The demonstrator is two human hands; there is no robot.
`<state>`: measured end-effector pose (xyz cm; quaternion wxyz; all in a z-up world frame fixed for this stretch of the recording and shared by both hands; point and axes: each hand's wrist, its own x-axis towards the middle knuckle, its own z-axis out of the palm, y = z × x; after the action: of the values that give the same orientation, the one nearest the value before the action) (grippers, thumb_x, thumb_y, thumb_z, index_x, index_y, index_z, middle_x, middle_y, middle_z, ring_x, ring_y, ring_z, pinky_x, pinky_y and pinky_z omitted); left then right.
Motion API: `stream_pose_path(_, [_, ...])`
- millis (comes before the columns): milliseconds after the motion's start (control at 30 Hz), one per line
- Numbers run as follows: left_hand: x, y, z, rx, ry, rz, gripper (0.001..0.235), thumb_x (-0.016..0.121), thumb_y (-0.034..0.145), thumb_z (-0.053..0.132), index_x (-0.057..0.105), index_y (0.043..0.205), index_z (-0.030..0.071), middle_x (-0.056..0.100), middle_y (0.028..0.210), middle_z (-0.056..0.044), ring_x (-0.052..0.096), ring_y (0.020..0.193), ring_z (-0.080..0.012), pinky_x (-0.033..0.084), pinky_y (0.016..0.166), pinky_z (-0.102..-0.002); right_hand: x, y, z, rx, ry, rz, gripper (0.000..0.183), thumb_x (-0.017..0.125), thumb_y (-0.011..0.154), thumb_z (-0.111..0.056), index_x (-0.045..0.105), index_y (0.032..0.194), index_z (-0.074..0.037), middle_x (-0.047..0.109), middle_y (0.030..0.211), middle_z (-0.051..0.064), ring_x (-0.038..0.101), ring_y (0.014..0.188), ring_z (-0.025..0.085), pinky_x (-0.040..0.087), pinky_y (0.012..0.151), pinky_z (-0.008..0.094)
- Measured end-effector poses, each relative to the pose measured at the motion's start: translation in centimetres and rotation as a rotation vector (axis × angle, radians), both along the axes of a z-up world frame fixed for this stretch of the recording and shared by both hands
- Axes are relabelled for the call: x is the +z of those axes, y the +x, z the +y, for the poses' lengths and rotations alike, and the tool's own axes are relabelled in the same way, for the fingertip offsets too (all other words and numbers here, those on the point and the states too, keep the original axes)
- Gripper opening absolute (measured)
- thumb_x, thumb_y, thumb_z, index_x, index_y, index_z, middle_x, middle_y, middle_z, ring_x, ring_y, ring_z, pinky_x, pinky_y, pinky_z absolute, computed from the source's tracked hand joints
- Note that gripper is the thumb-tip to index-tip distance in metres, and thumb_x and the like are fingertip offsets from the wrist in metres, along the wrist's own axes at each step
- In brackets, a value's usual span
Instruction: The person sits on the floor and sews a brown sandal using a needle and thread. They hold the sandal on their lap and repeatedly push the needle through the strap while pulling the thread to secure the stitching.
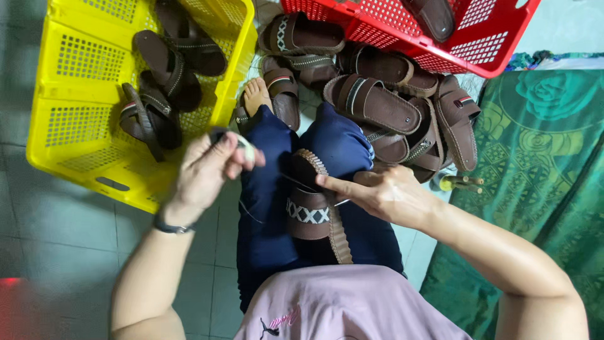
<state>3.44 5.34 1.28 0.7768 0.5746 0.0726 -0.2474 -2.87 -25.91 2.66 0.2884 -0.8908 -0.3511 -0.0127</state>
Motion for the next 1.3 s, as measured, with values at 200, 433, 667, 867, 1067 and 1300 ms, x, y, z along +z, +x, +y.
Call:
stream_pose_path(200, [1.1, -2.0, 0.8, -0.268, 0.913, -0.8, 0.024, 0.075, 0.088, 0.009, 0.068, 0.11, 0.006, 0.056, 0.116, -0.016, 0.056, 0.12, -0.0393, 0.042, 0.108, -0.046, 0.1, -2.0, -0.7, -0.015, -0.017, 0.069, 0.035, 0.046, 0.1, -0.017, 0.067, 0.128, -0.014, 0.048, 0.081, 0.006, 0.059, 0.055, 0.025, 0.052, 0.052, 0.036])
stream_pose_path(433, [0.0, -5.6, -4.1, -0.664, 0.647, -0.764, 0.063, 0.086, 0.079, 0.033, 0.058, 0.124, -0.001, 0.055, 0.124, -0.026, 0.056, 0.118, -0.0427, 0.042, 0.107, -0.052, -0.1, -2.0, -0.8, 0.001, -0.142, -0.026, 0.042, 0.05, 0.095, -0.015, 0.066, 0.133, -0.023, 0.058, 0.095, 0.008, 0.064, 0.067, 0.024, 0.053, 0.054, 0.034])
stream_pose_path(667, [-1.4, -4.6, -5.6, -0.66, 0.571, -0.674, 0.077, 0.088, 0.068, 0.046, 0.055, 0.127, 0.008, 0.053, 0.115, -0.016, 0.06, 0.105, -0.0369, 0.047, 0.095, -0.047, 1.4, -1.8, -1.0, 0.066, -0.355, 0.024, 0.052, 0.052, 0.084, -0.012, 0.065, 0.133, -0.019, 0.064, 0.092, 0.009, 0.067, 0.072, 0.025, 0.056, 0.057, 0.035])
stream_pose_path(867, [-1.8, -4.5, -5.1, -0.627, 0.493, -0.619, 0.075, 0.088, 0.067, 0.047, 0.056, 0.124, 0.009, 0.053, 0.11, -0.012, 0.061, 0.102, -0.0335, 0.048, 0.093, -0.045, 0.7, -0.8, -1.5, 0.122, -0.294, 0.094, 0.051, 0.052, 0.083, -0.011, 0.066, 0.132, -0.016, 0.065, 0.091, 0.01, 0.068, 0.074, 0.026, 0.058, 0.057, 0.036])
stream_pose_path(1067, [-1.6, -4.3, -5.2, -0.616, 0.474, -0.605, 0.075, 0.089, 0.066, 0.045, 0.057, 0.122, 0.008, 0.053, 0.108, -0.012, 0.062, 0.1, -0.0339, 0.049, 0.092, -0.046, 1.3, -0.7, -0.9, 0.102, -0.303, 0.069, 0.051, 0.051, 0.084, -0.011, 0.066, 0.133, -0.015, 0.065, 0.09, 0.01, 0.067, 0.072, 0.024, 0.057, 0.058, 0.034])
stream_pose_path(1300, [-2.1, -4.8, -7.2, -0.386, 0.506, -0.756, 0.075, 0.097, 0.058, 0.041, 0.051, 0.105, 0.003, 0.048, 0.097, -0.015, 0.062, 0.086, -0.0361, 0.054, 0.077, -0.044, -2.4, -1.9, 0.7, 0.098, -0.196, -0.083, 0.06, 0.048, 0.079, -0.01, 0.057, 0.138, -0.009, 0.056, 0.09, 0.007, 0.059, 0.068, 0.022, 0.054, 0.054, 0.033])
